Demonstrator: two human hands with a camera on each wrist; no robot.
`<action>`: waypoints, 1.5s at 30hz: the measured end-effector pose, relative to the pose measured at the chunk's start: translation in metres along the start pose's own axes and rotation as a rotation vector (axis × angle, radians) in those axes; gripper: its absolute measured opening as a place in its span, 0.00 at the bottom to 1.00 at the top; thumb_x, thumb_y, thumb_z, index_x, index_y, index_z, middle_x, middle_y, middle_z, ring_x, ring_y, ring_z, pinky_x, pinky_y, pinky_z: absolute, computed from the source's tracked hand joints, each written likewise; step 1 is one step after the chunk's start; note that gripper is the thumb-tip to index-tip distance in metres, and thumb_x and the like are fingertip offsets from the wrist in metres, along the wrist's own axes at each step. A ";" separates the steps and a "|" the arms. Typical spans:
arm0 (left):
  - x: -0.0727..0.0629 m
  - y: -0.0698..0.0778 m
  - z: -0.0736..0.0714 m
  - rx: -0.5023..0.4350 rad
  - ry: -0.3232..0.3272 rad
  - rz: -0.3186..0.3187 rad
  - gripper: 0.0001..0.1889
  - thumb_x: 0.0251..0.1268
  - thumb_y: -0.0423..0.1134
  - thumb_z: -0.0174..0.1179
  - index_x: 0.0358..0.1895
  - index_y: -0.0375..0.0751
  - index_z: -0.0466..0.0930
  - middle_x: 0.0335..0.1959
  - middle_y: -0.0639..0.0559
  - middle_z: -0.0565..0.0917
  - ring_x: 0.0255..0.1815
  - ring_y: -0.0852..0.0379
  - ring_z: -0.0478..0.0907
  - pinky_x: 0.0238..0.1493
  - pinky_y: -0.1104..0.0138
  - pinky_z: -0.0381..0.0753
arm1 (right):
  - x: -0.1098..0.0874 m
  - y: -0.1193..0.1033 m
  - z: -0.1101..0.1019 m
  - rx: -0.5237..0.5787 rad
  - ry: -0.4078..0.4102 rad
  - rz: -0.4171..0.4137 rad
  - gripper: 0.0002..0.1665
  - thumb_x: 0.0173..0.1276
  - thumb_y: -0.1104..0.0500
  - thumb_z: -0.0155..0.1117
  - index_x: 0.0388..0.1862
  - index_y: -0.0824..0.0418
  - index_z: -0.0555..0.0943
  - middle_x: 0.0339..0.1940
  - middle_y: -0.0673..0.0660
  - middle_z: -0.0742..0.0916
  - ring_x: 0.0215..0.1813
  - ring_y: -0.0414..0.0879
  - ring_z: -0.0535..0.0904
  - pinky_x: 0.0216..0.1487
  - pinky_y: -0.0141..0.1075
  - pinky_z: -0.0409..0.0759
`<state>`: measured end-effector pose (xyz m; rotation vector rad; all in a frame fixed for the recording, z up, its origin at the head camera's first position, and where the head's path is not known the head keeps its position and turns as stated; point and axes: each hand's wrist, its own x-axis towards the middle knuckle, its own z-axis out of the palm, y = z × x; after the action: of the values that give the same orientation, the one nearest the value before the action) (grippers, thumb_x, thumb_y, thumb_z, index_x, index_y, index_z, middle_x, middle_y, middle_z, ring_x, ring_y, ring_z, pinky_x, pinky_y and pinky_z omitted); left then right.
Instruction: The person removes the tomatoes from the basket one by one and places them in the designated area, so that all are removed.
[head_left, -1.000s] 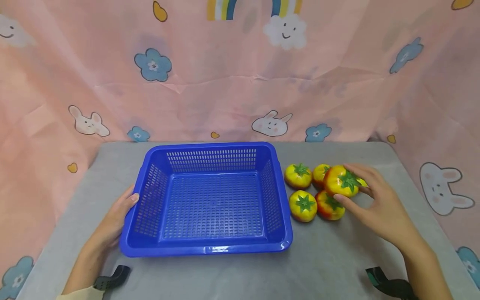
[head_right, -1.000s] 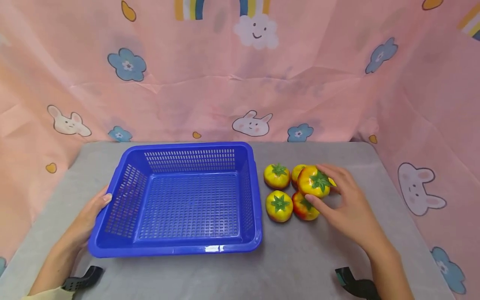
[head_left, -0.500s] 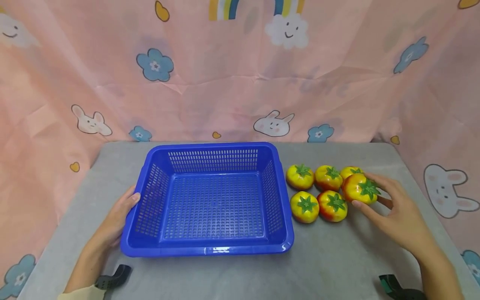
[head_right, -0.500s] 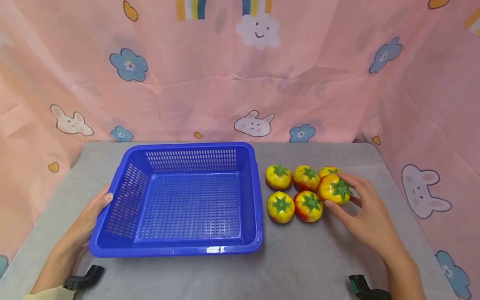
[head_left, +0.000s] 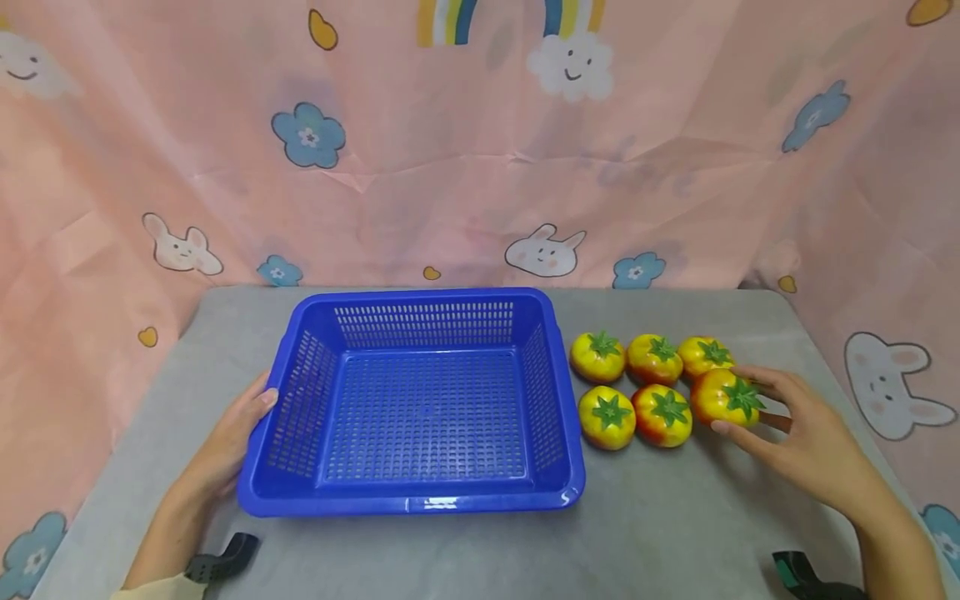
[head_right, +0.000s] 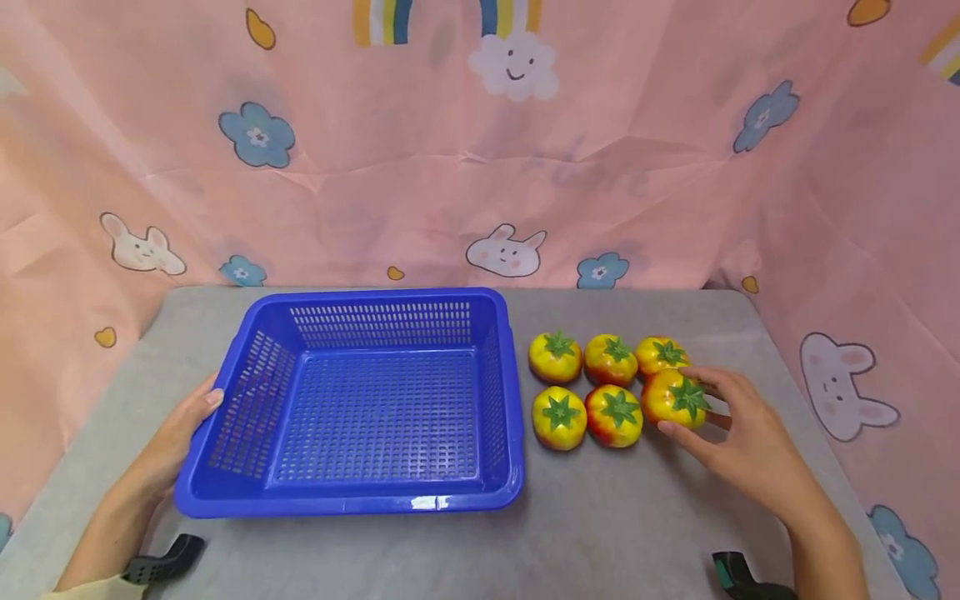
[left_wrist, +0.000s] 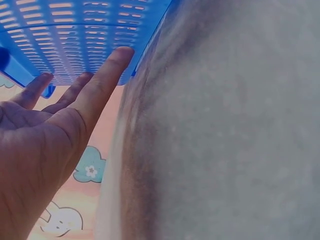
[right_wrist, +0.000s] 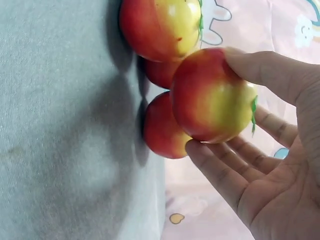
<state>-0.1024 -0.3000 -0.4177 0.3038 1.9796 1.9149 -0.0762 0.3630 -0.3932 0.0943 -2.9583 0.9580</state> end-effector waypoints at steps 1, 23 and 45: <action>0.000 -0.001 0.000 -0.006 0.001 0.001 0.32 0.91 0.44 0.30 0.88 0.41 0.34 0.64 0.67 0.81 0.60 0.61 0.85 0.54 0.59 0.90 | 0.000 0.000 0.000 -0.007 -0.012 0.003 0.47 0.62 0.53 0.83 0.74 0.66 0.71 0.68 0.73 0.75 0.60 0.46 0.76 0.42 0.11 0.76; 0.000 -0.003 0.001 0.028 0.022 -0.018 0.32 0.91 0.46 0.31 0.88 0.42 0.36 0.64 0.67 0.78 0.61 0.63 0.84 0.54 0.58 0.89 | -0.001 0.007 0.004 -0.039 -0.080 0.035 0.47 0.62 0.52 0.83 0.74 0.66 0.71 0.67 0.74 0.75 0.60 0.67 0.74 0.45 0.50 0.89; 0.000 -0.005 0.000 0.007 0.017 -0.006 0.32 0.91 0.45 0.30 0.88 0.41 0.34 0.64 0.69 0.79 0.61 0.64 0.84 0.55 0.61 0.89 | 0.003 0.013 0.013 -0.010 -0.133 0.060 0.46 0.64 0.53 0.82 0.73 0.70 0.70 0.67 0.76 0.74 0.62 0.72 0.74 0.50 0.56 0.87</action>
<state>-0.1017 -0.3004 -0.4224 0.2846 1.9961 1.9130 -0.0797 0.3661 -0.4111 0.0719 -3.1036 0.9803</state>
